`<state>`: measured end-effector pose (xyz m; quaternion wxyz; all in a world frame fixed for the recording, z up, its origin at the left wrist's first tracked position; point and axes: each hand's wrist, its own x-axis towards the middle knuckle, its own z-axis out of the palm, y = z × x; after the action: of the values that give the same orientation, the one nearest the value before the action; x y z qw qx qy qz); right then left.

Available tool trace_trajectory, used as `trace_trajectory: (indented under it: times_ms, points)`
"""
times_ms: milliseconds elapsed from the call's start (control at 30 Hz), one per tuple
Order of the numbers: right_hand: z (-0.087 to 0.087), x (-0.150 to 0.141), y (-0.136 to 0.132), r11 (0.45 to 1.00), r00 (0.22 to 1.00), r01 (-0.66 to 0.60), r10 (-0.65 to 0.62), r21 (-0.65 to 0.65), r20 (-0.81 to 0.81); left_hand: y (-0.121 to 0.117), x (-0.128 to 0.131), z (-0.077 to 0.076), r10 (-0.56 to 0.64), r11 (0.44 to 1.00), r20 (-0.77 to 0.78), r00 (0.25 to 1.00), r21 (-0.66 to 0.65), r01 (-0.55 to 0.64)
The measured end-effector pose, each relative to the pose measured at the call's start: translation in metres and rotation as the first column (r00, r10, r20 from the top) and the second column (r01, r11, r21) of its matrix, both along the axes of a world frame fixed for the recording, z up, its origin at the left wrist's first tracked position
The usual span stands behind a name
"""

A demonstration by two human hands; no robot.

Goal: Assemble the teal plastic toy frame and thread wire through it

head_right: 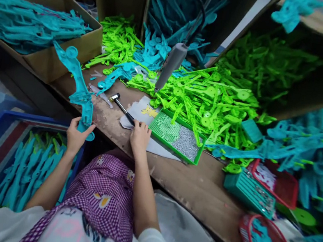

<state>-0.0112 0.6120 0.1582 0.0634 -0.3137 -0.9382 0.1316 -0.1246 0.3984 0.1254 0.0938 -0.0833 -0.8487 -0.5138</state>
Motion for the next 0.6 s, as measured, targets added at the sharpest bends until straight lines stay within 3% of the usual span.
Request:
trace_trajectory:
  times_ms: [200,400,467,600]
  points:
    - [0.020,-0.020,0.005,0.978,0.986,0.145,-0.156,-0.152,-0.060,0.007,0.002,0.001,0.015,0.988,-0.006,1.000,0.154,-0.014]
    - [0.019,-0.047,0.004,0.946,0.946,0.262,-0.291,-0.193,-0.142,0.011,0.005,0.006,-0.016,0.973,0.002,1.000,0.231,0.015]
    - [0.018,-0.045,-0.004,0.963,0.951,0.208,-0.240,-0.171,-0.195,0.007,0.007,0.004,-0.007,0.976,-0.006,1.000,0.218,0.008]
    - [0.015,-0.026,-0.020,0.993,0.957,-0.053,0.021,-0.103,-0.290,-0.008,0.015,-0.012,0.013,0.981,-0.032,0.999,0.195,-0.007]
